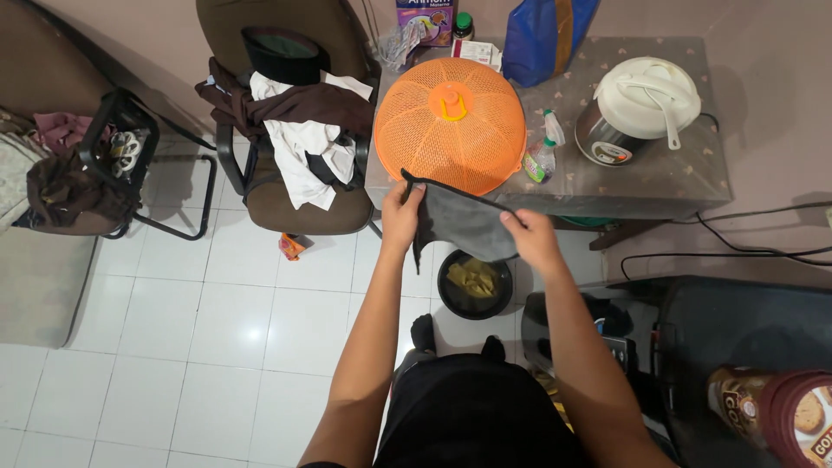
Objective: The recorder cleans a glass window using a cleaning cloth and water from a bucket.
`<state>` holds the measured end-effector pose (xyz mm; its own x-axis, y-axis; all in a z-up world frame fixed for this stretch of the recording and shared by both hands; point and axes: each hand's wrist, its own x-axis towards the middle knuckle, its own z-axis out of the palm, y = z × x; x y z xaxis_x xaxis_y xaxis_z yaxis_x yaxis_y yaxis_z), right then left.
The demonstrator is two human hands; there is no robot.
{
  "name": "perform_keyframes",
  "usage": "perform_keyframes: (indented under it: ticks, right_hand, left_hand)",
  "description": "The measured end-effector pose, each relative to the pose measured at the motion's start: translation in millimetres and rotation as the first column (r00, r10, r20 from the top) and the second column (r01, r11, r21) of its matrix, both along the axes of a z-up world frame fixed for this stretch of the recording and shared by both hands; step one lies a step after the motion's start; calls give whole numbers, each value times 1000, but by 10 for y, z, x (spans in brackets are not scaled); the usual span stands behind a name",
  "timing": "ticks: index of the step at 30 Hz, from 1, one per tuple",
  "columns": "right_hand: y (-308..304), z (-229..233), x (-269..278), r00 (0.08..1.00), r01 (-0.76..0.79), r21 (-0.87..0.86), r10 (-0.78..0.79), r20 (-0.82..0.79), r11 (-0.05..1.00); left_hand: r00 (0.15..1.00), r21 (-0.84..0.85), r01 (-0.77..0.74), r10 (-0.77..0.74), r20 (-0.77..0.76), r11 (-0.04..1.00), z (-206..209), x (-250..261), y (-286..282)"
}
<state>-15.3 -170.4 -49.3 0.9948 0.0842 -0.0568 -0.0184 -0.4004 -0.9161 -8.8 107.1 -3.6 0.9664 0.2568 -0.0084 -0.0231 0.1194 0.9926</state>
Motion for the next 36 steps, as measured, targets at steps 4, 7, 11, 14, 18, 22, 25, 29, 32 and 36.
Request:
perform_keyframes:
  ticks: [4, 7, 11, 14, 18, 22, 25, 29, 32, 36]
  right_hand:
    - [34, 35, 74, 983, 138, 182, -113, -143, 974]
    - [230, 273, 62, 954, 265, 375, -187, -233, 888]
    - [539, 479, 21, 946, 246, 690, -14, -324, 681]
    - [553, 290, 88, 955, 151, 754, 102, -278, 640]
    - [533, 383, 25, 996, -33, 469, 66, -55, 883]
    - [635, 982, -39, 952, 110, 161, -151, 265, 981]
    - [548, 810, 53, 891, -175, 46, 138, 432, 984]
    - [593, 548, 107, 985, -162, 98, 166, -35, 982]
    - [708, 532, 137, 991, -80, 171, 97, -94, 982]
    - [813, 627, 143, 998, 56, 213, -48, -42, 976]
  left_hand:
    - [998, 18, -60, 61, -30, 998, -73, -38, -64]
    - [998, 34, -66, 65, 16, 997, -310, -66, -214]
    - [985, 67, 95, -104, 135, 993, 19, -304, -481]
    - [949, 70, 196, -207, 239, 978, 212, -340, -491]
    - [966, 89, 243, -249, 65, 966, 57, -252, -331]
    - [949, 99, 312, -315, 17, 945, -227, -181, -238]
    - [933, 125, 358, -360, -9, 925, -243, -158, -169]
    - [931, 88, 362, -364, 10, 928, -63, -169, -53]
    - [936, 48, 329, -333, 116, 943, 72, -193, 8]
    - [943, 21, 301, -301, 140, 953, -37, -153, 32]
